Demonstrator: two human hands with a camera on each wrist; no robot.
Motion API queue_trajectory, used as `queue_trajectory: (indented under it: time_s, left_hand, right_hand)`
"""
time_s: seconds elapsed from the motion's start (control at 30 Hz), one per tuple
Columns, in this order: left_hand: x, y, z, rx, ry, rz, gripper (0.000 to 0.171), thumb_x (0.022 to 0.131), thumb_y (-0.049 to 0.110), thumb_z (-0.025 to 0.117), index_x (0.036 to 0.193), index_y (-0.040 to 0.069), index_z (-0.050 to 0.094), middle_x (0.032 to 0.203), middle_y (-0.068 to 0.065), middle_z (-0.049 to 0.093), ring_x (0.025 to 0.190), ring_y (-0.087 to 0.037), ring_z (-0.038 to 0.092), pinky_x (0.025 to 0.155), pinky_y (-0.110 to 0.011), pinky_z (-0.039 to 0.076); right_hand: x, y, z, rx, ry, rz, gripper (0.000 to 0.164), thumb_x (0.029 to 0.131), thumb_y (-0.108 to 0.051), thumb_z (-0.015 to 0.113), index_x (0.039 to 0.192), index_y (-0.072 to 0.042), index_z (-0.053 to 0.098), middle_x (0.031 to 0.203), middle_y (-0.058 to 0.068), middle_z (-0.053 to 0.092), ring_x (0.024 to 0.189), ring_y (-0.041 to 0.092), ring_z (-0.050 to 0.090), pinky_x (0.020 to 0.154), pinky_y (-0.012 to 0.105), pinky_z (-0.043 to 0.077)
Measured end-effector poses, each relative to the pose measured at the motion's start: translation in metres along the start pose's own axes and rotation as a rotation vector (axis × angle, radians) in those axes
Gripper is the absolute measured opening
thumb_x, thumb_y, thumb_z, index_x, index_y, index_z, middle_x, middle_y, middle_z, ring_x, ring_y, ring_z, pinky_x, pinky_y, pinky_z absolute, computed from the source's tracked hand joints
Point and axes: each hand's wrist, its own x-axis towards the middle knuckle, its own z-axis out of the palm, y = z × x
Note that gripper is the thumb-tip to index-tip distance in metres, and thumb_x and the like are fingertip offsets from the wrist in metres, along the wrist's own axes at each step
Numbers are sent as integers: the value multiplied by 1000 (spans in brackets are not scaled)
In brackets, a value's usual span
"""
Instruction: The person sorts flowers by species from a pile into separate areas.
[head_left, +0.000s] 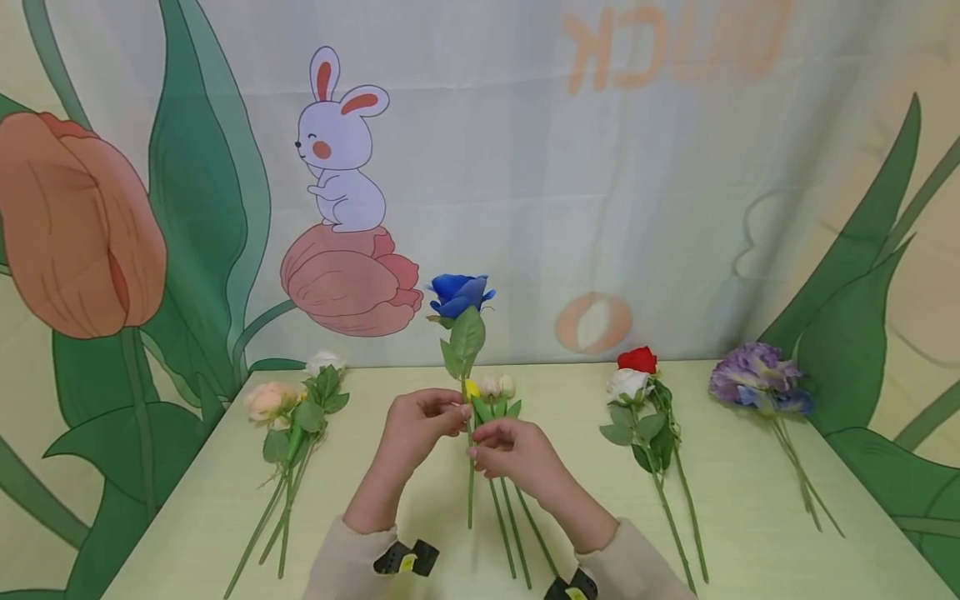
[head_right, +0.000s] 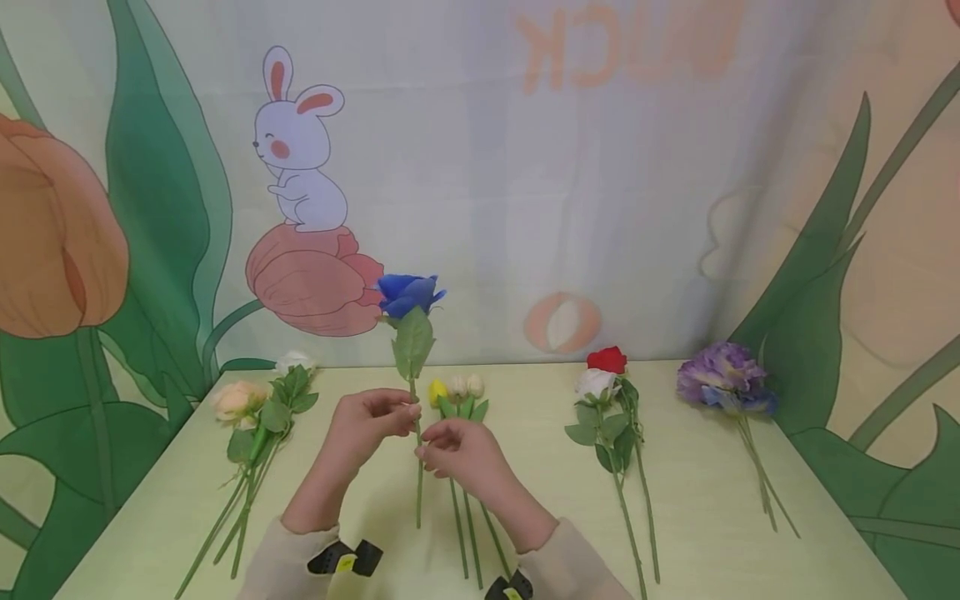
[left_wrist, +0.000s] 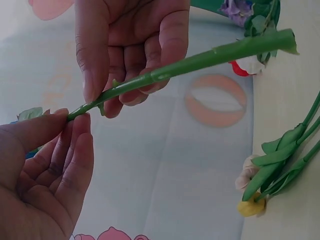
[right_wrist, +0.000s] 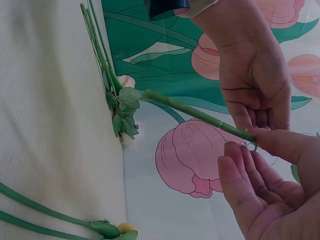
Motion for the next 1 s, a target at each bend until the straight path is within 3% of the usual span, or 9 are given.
queue_trajectory:
  time_s: [0.2, 0.3, 0.47, 0.57, 0.7, 0.87, 1.0]
  left_hand:
    - [5, 1, 4, -44, 24, 9, 21, 92, 9, 74, 108, -4, 75, 89, -19, 77, 74, -18, 74, 75, -32, 64]
    - [8, 1, 5, -58, 5, 19, 23, 93, 9, 73, 111, -5, 74, 93, -21, 77, 77, -20, 76, 77, -35, 65]
    - [10, 1, -7, 112, -55, 37, 30, 94, 14, 72, 121, 0, 73, 98, -18, 78, 83, -23, 76, 78, -34, 63]
    - [7, -4, -28, 244, -74, 34, 31, 95, 15, 71, 124, 2, 72, 99, -17, 78, 85, -21, 74, 76, -32, 60]
    - [-4, -19, -68, 376, -73, -1, 32, 97, 16, 69, 124, -1, 71, 101, -17, 78, 89, -23, 74, 76, -34, 60]
    - [-17, -52, -126, 565, -31, -59, 33, 97, 17, 68, 121, -6, 70, 106, -22, 76, 94, -32, 74, 76, -42, 61]
    - [-26, -80, -171, 696, -41, -129, 38, 99, 19, 65, 123, -9, 67, 111, -28, 73, 99, -40, 71, 78, -48, 59]
  right_hand:
    - [2, 2, -4, -3, 8, -28, 29, 97, -11, 68, 114, 12, 68, 102, 25, 76, 82, 15, 74, 73, 32, 64]
    - [2, 4, -8, -3, 20, -51, 29, 98, -11, 67, 114, 14, 67, 104, 27, 75, 85, 19, 75, 75, 33, 64]
    - [-2, 8, -25, -19, 64, -41, 26, 98, -9, 66, 113, 13, 67, 104, 28, 74, 87, 25, 75, 77, 35, 65]
    - [-8, 15, -44, -33, 104, 8, 25, 99, -8, 66, 114, 12, 67, 104, 27, 74, 87, 23, 76, 78, 36, 65]
    - [-21, 26, -77, -76, 151, 79, 26, 99, -8, 65, 115, 12, 65, 104, 23, 75, 86, 17, 75, 79, 36, 65]
    - [-40, 48, -119, -167, 212, 191, 28, 100, -7, 63, 118, 14, 63, 106, 24, 75, 85, 15, 75, 75, 32, 65]
    - [-57, 69, -147, -190, 241, 289, 32, 102, -9, 61, 121, 16, 61, 105, 23, 75, 83, 13, 74, 74, 30, 64]
